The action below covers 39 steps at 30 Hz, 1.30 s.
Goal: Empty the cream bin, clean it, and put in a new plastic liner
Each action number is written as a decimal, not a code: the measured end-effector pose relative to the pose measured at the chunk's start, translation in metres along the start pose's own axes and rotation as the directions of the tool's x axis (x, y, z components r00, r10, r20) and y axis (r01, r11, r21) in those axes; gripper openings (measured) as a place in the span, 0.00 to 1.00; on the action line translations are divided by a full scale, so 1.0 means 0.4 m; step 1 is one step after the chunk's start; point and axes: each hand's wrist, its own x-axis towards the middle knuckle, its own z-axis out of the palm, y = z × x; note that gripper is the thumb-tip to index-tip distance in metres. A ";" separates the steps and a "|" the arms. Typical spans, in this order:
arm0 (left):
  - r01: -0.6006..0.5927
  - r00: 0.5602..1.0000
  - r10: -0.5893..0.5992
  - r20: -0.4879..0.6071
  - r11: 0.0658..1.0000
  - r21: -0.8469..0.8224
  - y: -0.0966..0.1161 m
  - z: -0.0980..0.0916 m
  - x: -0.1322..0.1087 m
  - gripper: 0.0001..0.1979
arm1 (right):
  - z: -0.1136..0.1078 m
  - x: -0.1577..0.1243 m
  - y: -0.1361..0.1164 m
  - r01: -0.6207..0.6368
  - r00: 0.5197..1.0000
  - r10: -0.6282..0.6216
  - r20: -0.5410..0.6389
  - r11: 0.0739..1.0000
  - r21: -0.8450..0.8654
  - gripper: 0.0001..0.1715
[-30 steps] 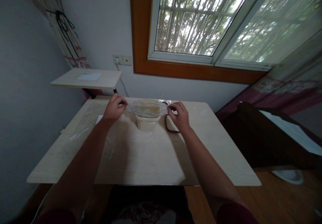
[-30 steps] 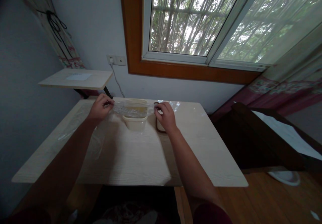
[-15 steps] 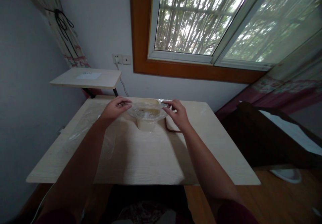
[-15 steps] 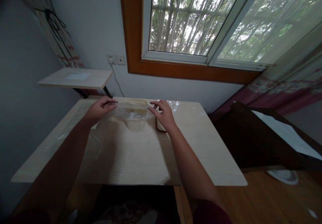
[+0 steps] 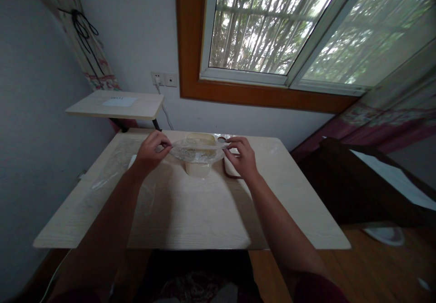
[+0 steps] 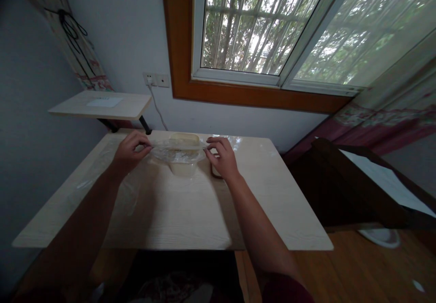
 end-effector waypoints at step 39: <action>0.569 0.776 -0.604 0.184 0.544 -0.617 0.042 0.036 -0.042 0.15 | 0.008 -0.024 -0.017 -0.676 0.617 0.730 0.296 0.299 0.673 0.20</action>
